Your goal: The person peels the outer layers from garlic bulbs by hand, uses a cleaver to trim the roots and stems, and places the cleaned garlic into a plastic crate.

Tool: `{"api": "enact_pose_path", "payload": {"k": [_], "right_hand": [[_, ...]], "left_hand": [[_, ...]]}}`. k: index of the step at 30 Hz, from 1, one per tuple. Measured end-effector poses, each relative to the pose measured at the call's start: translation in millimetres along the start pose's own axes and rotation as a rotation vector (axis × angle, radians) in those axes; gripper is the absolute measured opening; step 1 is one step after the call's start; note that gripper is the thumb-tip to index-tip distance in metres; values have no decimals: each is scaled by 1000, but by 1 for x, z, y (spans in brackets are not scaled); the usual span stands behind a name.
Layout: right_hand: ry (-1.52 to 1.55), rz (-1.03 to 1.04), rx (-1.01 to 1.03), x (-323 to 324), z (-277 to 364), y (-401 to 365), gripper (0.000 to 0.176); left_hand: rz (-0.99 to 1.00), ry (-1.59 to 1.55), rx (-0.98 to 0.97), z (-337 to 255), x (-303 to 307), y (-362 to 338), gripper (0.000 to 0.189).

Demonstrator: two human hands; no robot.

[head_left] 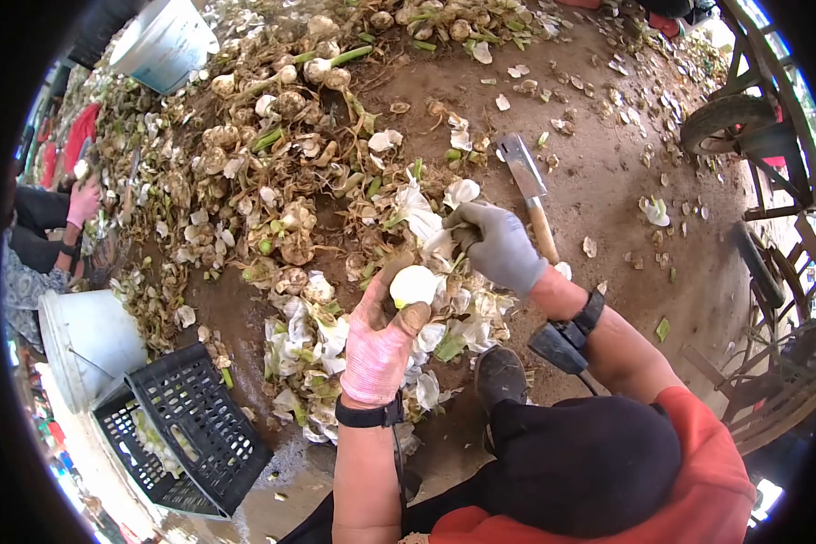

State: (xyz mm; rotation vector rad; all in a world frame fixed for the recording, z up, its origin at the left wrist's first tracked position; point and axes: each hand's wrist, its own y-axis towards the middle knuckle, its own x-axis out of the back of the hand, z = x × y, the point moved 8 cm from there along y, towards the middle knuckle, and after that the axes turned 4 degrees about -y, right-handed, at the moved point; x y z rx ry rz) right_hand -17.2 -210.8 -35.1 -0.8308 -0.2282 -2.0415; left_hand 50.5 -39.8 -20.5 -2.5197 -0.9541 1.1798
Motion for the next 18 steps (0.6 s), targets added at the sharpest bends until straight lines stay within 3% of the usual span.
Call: {"api": "enact_pose_path", "payload": {"k": [2, 4, 5, 7, 16, 18], "right_hand": [[16, -28, 61, 6, 6, 0, 19], [70, 5, 336, 14, 42, -10, 24], [69, 6, 334, 18, 47, -11, 24], [254, 203, 259, 10, 56, -12, 25], [180, 172, 243, 14, 67, -18, 13], [158, 140, 267, 13, 69, -19, 12]], "left_hand": [[-8, 39, -17, -2, 5, 2, 62], [-14, 76, -28, -4, 4, 3, 59], [-28, 120, -60, -10, 1, 3, 57], [-40, 163, -90, -13, -2, 3, 55], [-102, 229, -43, -8, -1, -1, 49], [-83, 222, -26, -5, -1, -3, 57]]}}
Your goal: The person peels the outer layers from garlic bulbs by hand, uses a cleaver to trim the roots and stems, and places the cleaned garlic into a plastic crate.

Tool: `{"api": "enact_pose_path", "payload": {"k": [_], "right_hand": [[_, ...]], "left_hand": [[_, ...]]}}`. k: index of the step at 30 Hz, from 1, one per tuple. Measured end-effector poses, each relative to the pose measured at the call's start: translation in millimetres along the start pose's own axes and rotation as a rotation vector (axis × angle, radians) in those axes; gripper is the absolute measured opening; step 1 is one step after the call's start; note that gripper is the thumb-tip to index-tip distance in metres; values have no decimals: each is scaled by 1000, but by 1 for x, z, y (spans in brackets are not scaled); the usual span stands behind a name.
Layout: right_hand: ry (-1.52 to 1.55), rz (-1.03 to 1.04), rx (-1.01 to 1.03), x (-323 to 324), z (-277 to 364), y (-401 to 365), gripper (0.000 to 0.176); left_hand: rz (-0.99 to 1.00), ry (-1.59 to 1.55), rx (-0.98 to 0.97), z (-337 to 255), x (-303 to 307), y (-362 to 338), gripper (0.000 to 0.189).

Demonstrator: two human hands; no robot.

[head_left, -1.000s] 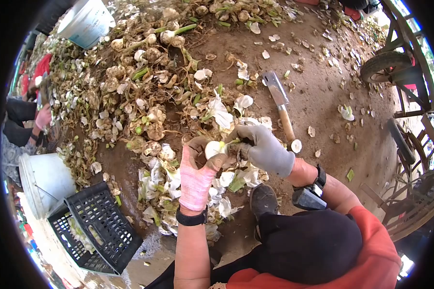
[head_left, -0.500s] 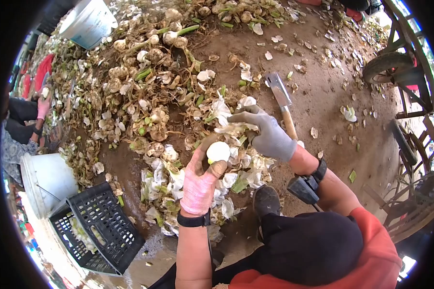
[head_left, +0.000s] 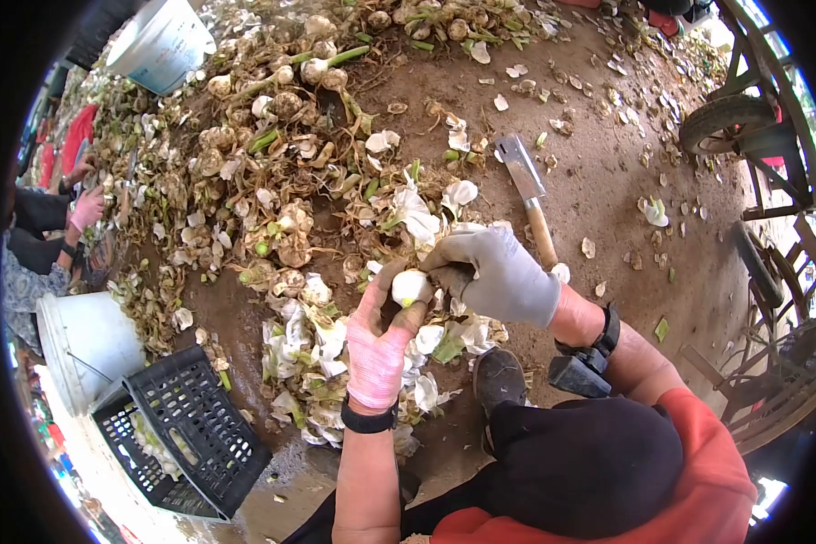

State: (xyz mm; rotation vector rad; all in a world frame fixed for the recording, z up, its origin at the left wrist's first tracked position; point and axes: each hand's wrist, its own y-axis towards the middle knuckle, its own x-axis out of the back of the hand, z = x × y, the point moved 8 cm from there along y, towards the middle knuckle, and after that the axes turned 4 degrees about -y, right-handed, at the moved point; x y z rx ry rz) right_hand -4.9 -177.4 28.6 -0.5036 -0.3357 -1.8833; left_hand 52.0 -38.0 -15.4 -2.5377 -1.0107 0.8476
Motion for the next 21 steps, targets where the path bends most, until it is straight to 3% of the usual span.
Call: {"api": "enact_pose_path", "payload": {"k": [2, 4, 9, 10, 12, 14, 15, 17, 18, 19, 21], "right_hand": [[-196, -13, 27, -2, 2, 1, 9], [-174, -35, 15, -3, 3, 0, 9], [-61, -35, -56, -6, -3, -1, 10], [27, 18, -55, -10, -2, -1, 11], [118, 74, -51, -12, 4, -2, 12], [421, 221, -190, -20, 4, -6, 14], [421, 223, -189, -17, -1, -8, 14], [1158, 156, -340, -13, -16, -13, 15], [1422, 12, -261, 1, -8, -7, 17], [1516, -22, -223, 13, -10, -5, 16], [1414, 27, -274, 20, -28, 2, 15]], "left_hand": [[-1, 0, -4, 4, 1, 0, 59], [-3, 2, -10, 7, 2, 2, 62], [7, -377, 19, 9, -5, 4, 68], [-8, -371, -2, 5, -5, 3, 56], [-110, -370, 27, 9, 5, 2, 49], [-209, -442, 48, 13, 17, 4, 35], [-211, -443, 46, 15, 21, 4, 35], [-105, -571, 128, 23, 23, 7, 33], [-63, -639, 147, 22, 24, 10, 31], [-64, -640, 142, 21, 24, 9, 31], [-93, -734, 120, 15, 22, 6, 30]]}}
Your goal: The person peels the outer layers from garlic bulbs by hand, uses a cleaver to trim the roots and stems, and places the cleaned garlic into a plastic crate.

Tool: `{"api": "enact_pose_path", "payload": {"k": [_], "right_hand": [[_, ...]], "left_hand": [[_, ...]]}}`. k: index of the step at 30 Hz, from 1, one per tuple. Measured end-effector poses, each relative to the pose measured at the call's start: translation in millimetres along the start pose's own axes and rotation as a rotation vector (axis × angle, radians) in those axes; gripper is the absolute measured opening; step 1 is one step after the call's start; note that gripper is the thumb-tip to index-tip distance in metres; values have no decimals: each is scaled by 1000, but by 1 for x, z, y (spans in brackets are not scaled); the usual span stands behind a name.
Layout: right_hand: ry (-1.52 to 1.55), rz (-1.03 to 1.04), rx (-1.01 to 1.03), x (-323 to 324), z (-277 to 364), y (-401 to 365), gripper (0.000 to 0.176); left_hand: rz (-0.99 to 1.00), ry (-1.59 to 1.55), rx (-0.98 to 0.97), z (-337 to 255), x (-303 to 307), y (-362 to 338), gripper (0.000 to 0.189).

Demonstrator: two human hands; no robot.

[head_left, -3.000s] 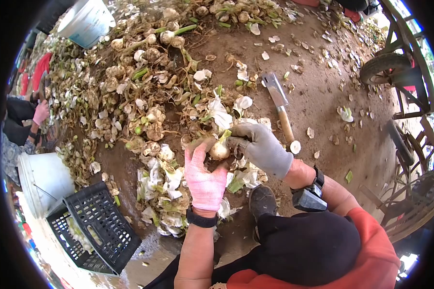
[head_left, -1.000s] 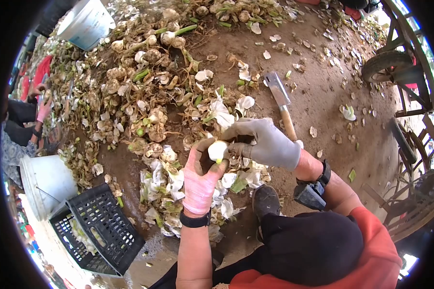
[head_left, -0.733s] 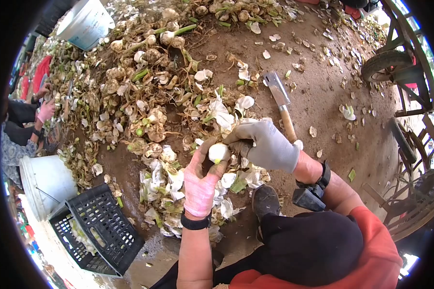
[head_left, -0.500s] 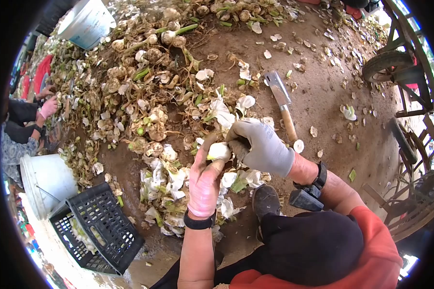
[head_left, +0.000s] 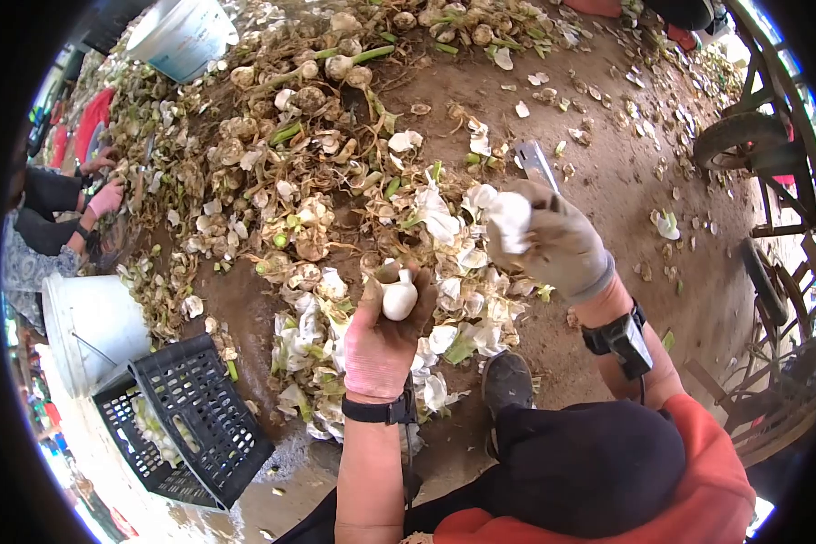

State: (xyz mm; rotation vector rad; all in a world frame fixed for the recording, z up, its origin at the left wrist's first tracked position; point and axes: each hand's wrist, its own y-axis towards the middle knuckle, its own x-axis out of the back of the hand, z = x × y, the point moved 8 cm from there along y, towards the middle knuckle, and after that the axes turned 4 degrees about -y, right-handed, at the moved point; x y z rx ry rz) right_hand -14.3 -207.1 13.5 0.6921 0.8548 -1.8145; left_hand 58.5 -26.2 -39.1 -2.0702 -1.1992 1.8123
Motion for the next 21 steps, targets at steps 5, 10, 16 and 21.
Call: {"api": "enact_pose_path", "payload": {"k": [5, 10, 16, 21], "right_hand": [[-1510, -126, 223, 5, -20, 21, 14], [-1330, -16, 69, -22, -43, 57, 12], [-1485, -22, 324, -49, -100, 145, 21], [-1445, 128, -24, -57, -124, 150, 19]], "left_hand": [[48, -161, -100, -38, 0, -2, 32], [447, -588, -608, -217, 31, -82, 49], [305, -342, -893, -264, 94, -153, 61], [-399, 474, -701, -158, 54, -78, 37]]}}
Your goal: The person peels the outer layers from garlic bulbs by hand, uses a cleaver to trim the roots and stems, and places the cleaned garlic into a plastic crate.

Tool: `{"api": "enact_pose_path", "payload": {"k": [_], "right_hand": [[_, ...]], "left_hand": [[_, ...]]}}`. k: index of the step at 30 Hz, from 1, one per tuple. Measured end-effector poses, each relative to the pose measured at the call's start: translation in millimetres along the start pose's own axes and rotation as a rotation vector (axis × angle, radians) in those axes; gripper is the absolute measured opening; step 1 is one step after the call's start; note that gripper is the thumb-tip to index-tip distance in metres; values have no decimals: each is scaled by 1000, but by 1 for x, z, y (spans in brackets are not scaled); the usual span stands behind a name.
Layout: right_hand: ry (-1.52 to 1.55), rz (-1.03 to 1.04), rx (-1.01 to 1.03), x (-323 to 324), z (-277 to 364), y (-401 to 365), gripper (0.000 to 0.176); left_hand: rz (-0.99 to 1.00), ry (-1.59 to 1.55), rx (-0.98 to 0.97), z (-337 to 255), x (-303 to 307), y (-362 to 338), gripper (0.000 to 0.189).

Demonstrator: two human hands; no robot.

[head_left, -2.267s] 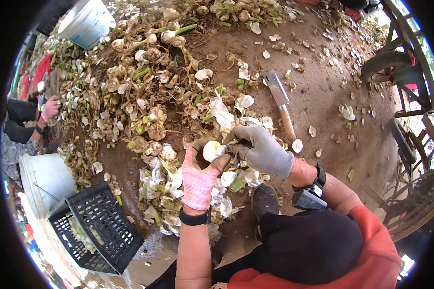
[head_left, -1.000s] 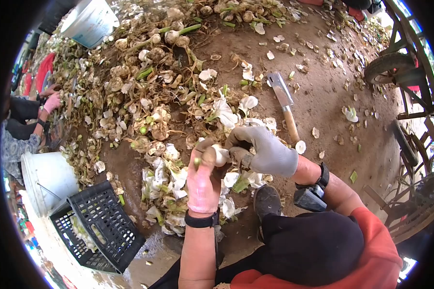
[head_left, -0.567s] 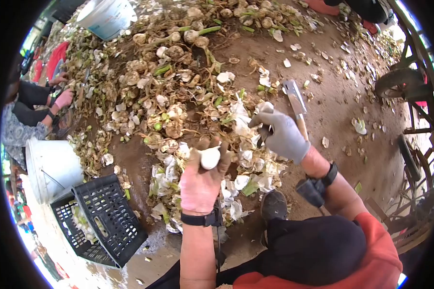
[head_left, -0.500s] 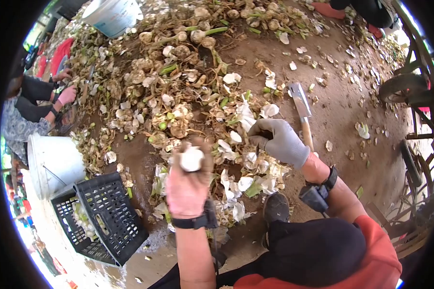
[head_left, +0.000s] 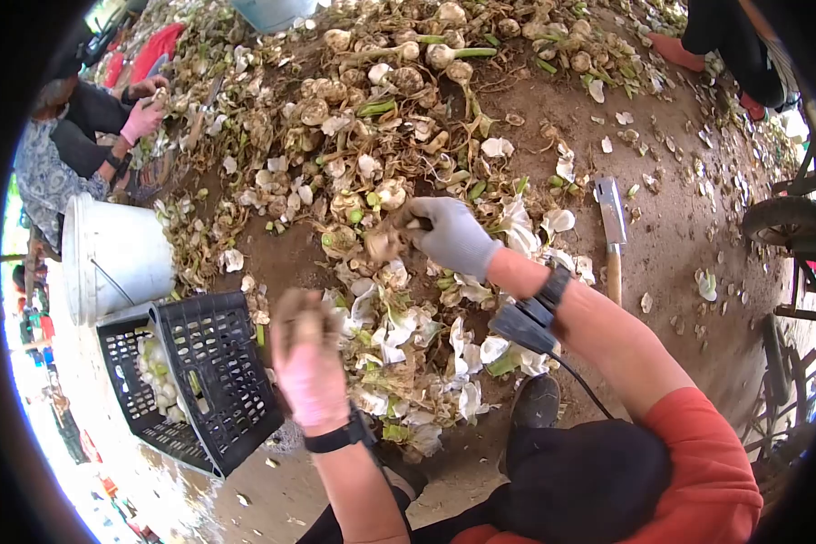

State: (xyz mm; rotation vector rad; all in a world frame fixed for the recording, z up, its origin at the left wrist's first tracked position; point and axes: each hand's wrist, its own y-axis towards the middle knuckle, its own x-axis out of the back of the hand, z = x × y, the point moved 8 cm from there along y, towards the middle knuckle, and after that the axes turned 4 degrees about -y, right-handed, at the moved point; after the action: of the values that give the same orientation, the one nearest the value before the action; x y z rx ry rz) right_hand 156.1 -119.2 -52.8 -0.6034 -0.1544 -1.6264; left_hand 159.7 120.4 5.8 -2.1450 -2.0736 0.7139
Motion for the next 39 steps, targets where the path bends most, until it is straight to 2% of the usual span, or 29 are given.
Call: {"api": "enact_pose_path", "payload": {"k": [1, 3, 6, 9, 11, 12, 13, 15, 16, 17, 19, 23, 26, 29, 31, 32, 34, 37, 38, 39], "right_hand": [[-4, 5, 0, 4, 0, -10, 19], [342, 44, 65, 10, -1, -38, 21], [327, -51, 156, 40, 13, -74, 23], [336, -56, 241, 59, 11, -97, 30], [944, -103, -22, 61, -10, -111, 39], [953, -111, -3, 62, -14, -115, 52], [940, -193, 38, 64, -15, -123, 47], [989, -266, 20, 66, -18, -136, 43], [1014, -308, 7, 65, -21, -139, 40], [1049, -352, -10, 66, -21, -143, 37], [883, -348, -34, 67, -25, -145, 50], [881, -380, -66, 71, -24, -152, 42], [951, -365, -58, 69, -25, -151, 40], [920, -332, -138, 62, -27, -148, 38], [947, -376, -105, 63, -29, -147, 22], [947, -376, -105, 64, -29, -148, 22], [790, -314, 14, 70, -18, -149, 21], [694, -324, 46, 72, -19, -150, 29], [694, -324, 46, 73, -19, -152, 29], [561, -353, 4, 76, -20, -154, 26]], "left_hand": [[71, 195, 22, 8, -18, -7, 58], [292, 341, -54, 29, -40, -11, 76], [556, 350, 67, 58, -70, -16, 83], [578, 415, 181, 68, -94, -30, 75], [567, 422, 17, 69, -109, -32, 70], [558, 357, 31, 71, -115, -35, 68], [580, 356, 33, 76, -125, -41, 68], [513, 429, -238, 65, -139, -54, 66], [520, 597, -521, 60, -145, -61, 64], [534, 589, -520, 64, -150, -66, 64], [481, 601, -715, 57, -159, -81, 67], [511, 676, -811, 53, -167, -89, 68], [471, 708, -813, 52, -165, -92, 67], [463, 741, -808, 54, -163, -90, 66], [456, 735, -781, 55, -162, -89, 66], [452, 725, -753, 56, -161, -88, 67], [456, 682, -689, 64, -155, -82, 66], [462, 601, -591, 70, -152, -78, 67], [466, 560, -556, 71, -151, -77, 68], [467, 560, -556, 67, -153, -78, 68]]}}
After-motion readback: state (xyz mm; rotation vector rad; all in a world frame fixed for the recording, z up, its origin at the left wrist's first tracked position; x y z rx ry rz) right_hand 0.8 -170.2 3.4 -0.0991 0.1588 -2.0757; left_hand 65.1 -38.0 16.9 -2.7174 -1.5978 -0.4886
